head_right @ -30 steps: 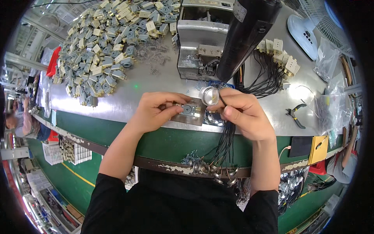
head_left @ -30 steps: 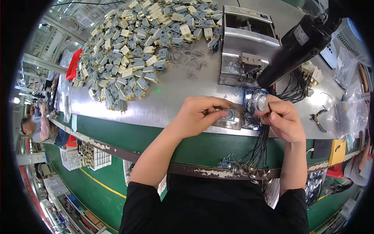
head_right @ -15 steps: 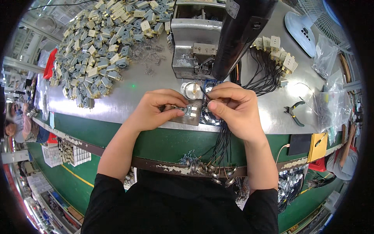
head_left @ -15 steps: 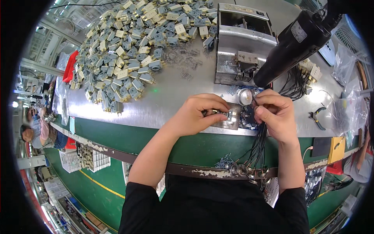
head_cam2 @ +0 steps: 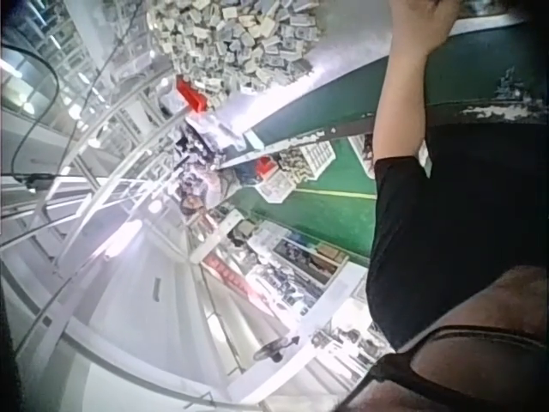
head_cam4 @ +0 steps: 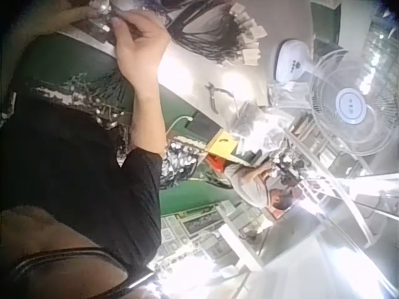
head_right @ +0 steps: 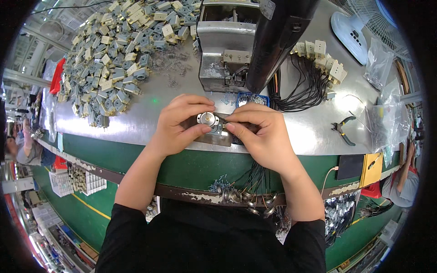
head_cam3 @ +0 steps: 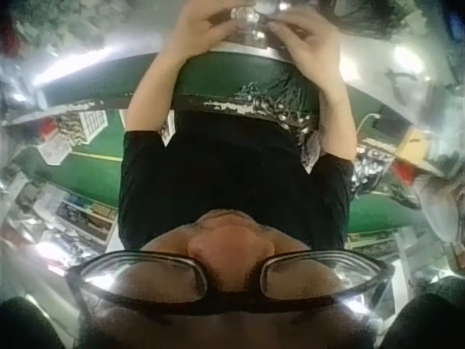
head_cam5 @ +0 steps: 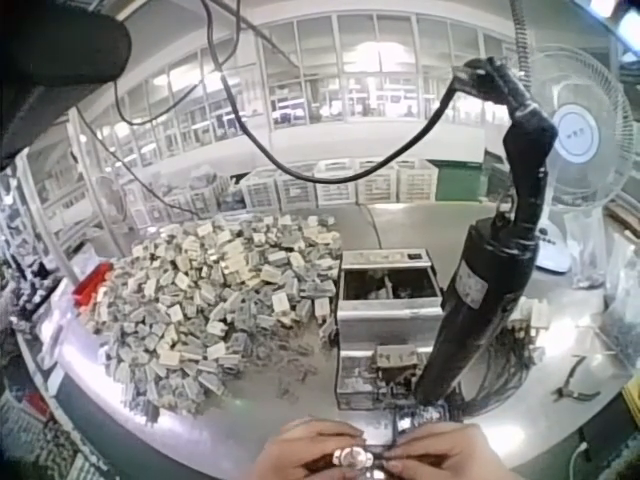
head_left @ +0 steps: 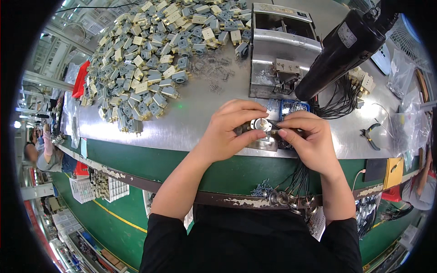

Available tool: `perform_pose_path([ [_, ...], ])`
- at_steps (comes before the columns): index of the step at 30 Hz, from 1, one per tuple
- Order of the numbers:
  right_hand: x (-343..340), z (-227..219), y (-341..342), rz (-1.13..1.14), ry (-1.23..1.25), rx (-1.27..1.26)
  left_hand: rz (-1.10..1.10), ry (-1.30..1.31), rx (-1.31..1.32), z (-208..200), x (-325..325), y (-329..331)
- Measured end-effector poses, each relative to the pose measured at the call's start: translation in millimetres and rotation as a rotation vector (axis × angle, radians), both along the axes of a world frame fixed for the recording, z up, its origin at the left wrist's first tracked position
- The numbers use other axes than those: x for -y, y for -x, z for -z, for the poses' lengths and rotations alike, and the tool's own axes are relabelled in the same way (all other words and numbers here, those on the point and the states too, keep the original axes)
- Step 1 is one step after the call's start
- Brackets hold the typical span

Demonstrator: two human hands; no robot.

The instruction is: Assembling and securing small metal and plastic components onto wires using an electric screwdriver.

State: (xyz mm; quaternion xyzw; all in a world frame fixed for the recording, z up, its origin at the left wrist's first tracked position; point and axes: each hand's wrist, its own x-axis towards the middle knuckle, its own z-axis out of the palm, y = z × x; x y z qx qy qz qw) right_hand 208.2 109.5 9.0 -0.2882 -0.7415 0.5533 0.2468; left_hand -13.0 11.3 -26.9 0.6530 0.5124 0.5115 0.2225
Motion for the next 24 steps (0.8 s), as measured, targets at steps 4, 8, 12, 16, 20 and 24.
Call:
perform_pose_path([
  [4, -1, 1, -2, -0.022, -0.096, 0.069, 0.054, -0.055, -0.173, 5, -1, 1],
  [8, 1, 4, -2, -0.048, -0.256, 0.128, 0.075, 0.041, -0.051, 17, 2, -3],
  [12, 2, 4, -2, -0.076, -0.295, 0.148, 0.077, 0.111, -0.015, 10, 2, -7],
  [16, 2, 5, -3, -0.092, -0.333, 0.158, 0.109, 0.135, -0.016, 11, -1, -5],
  [20, 3, 3, -1, -0.102, -0.33, 0.182, 0.136, 0.164, 0.03, 10, -4, 1],
  [24, 3, 6, 3, -0.082, -0.357, 0.157, 0.168, 0.215, 0.053, 10, -5, 3],
])
